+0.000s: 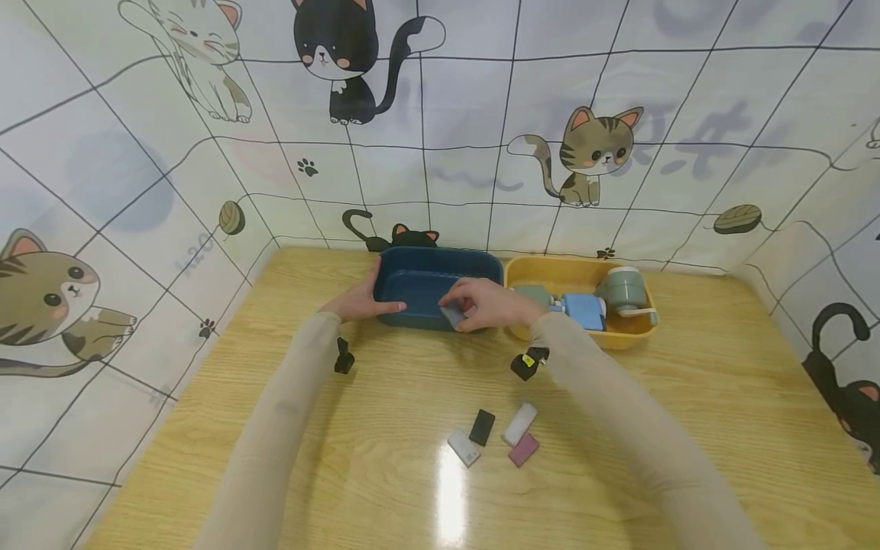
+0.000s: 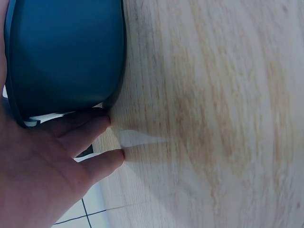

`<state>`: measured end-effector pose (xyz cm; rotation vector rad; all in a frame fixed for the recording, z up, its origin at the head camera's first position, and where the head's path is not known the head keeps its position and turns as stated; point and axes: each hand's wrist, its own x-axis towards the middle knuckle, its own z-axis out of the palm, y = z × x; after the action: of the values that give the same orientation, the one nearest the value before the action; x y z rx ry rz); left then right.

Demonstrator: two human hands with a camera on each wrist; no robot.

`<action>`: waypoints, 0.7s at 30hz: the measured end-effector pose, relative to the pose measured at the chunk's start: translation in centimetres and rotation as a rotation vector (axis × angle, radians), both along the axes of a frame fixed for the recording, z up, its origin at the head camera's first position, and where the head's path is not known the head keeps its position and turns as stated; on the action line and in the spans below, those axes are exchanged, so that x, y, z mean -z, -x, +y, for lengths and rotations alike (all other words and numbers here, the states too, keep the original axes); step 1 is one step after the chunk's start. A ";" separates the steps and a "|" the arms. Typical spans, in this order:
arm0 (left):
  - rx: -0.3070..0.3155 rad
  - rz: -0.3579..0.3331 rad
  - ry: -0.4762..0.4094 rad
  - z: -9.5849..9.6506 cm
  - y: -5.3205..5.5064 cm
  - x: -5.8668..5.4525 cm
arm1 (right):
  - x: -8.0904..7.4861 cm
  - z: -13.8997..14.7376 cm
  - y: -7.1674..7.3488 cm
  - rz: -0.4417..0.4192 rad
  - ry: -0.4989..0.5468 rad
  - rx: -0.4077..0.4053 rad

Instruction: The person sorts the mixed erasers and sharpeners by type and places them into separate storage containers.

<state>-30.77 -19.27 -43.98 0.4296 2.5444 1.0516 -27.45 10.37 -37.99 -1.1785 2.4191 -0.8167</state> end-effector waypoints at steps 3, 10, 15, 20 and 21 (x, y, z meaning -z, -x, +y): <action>0.003 0.004 0.010 0.0 0.0 0.1 | 0.0 -0.2 0.2 -0.013 -0.008 0.006; -0.026 -0.002 0.077 0.1 0.1 0.0 | 0.1 -0.8 1.0 -0.017 -0.029 0.024; -0.018 -0.007 0.062 0.0 0.2 0.1 | -0.3 -1.2 1.6 -0.025 -0.054 0.060; -0.028 -0.015 0.087 -0.1 0.2 0.0 | -0.8 -1.4 2.2 -0.046 -0.069 0.108; -0.031 -0.014 0.087 -0.1 0.2 0.0 | -0.9 -1.5 2.3 -0.044 -0.073 0.113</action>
<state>-30.93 -19.34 -43.98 0.3593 2.5811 0.9465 -29.74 8.89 -37.09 -0.9955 2.4757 -0.7716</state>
